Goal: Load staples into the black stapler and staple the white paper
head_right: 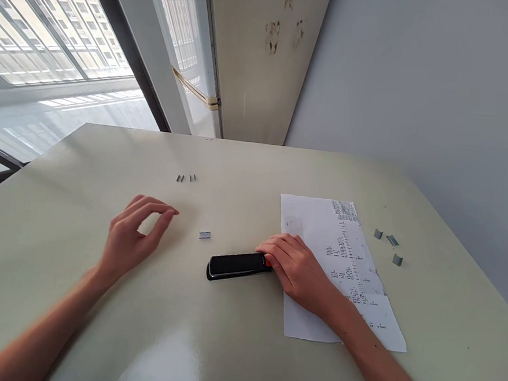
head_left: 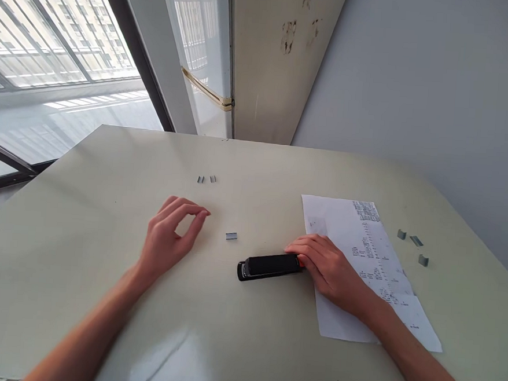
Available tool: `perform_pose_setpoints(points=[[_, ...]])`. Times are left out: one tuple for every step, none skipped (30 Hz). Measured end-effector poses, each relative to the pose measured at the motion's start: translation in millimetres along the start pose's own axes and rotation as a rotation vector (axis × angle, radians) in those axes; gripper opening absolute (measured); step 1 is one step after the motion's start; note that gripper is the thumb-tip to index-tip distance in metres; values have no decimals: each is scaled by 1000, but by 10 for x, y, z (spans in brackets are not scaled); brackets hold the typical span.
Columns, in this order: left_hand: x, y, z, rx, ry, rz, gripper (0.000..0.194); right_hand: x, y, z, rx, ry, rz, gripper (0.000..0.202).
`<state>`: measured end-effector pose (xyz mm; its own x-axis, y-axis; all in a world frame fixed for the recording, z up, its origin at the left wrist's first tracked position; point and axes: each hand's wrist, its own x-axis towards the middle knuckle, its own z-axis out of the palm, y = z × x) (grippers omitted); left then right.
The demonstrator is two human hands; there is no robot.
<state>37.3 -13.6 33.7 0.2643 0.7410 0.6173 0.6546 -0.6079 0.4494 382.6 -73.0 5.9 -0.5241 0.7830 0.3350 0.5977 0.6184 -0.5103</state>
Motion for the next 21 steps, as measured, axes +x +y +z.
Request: perform_pose_setpoints(points=[[12, -17, -21, 4, 22, -39, 15, 0, -3, 8, -4, 2, -1, 27], [19, -26, -37, 2, 30, -70, 15, 0, -6, 17, -10, 5, 0, 27], [23, -28, -47, -8, 22, -91, 15, 2, -10, 26, -19, 9, 2, 27], [25, -24, -53, -30, -2, -102, 15, 5, -15, 34, -29, 12, 8, 26], [24, -13, -55, -61, -41, -103, 15, 8, -19, 41, -39, 18, 14, 26], [21, 3, -53, -99, -92, -95, 14, 13, -23, 46, -47, 28, 21, 25], [16, 23, -49, -142, -149, -75, 14, 17, -25, 48, -51, 40, 26, 25], [9, 46, -41, -181, -213, -44, 13, 21, -25, 48, -52, 53, 30, 24], [-1, 72, -29, -212, -276, -4, 11, 22, -24, 46, -49, 62, 31, 23], [-15, 99, -12, -233, -333, 45, 8, 22, -21, 43, -43, 67, 29, 23], [-31, 129, 10, -243, -388, 95, 8, 18, -18, 40, -33, 65, 25, 23], [-52, 161, 37, -243, -433, 142, 13, 13, -15, 37, -20, 56, 17, 23], [-76, 194, 70, -237, -468, 184, 21, 6, -14, 35, -8, 42, 4, 22], [-103, 227, 106, -224, -492, 218, 28, -1, -14, 35, 0, 26, -11, 21], [-131, 258, 144, -207, -502, 241, 33, -7, -16, 35, 1, 12, -26, 21], [-160, 286, 183, -187, -507, 256, 35, -12, -20, 36, -5, 2, -42, 23], [-187, 308, 220, -171, -508, 262, 33, -15, -24, 36, -14, -3, -53, 26], [-211, 325, 252, -162, -506, 263, 29, -16, -28, 35, -23, -2, -62, 28], [-232, 336, 278, -161, -508, 259, 24, -14, -32, 33, -29, 3, -66, 29], [-248, 341, 297, -164, -510, 252, 21, -11, -34, 29, -33, 8, -69, 28], [-259, 343, 309, -170, -512, 244, 21, -8, -34, 23, -33, 12, -71, 27]])
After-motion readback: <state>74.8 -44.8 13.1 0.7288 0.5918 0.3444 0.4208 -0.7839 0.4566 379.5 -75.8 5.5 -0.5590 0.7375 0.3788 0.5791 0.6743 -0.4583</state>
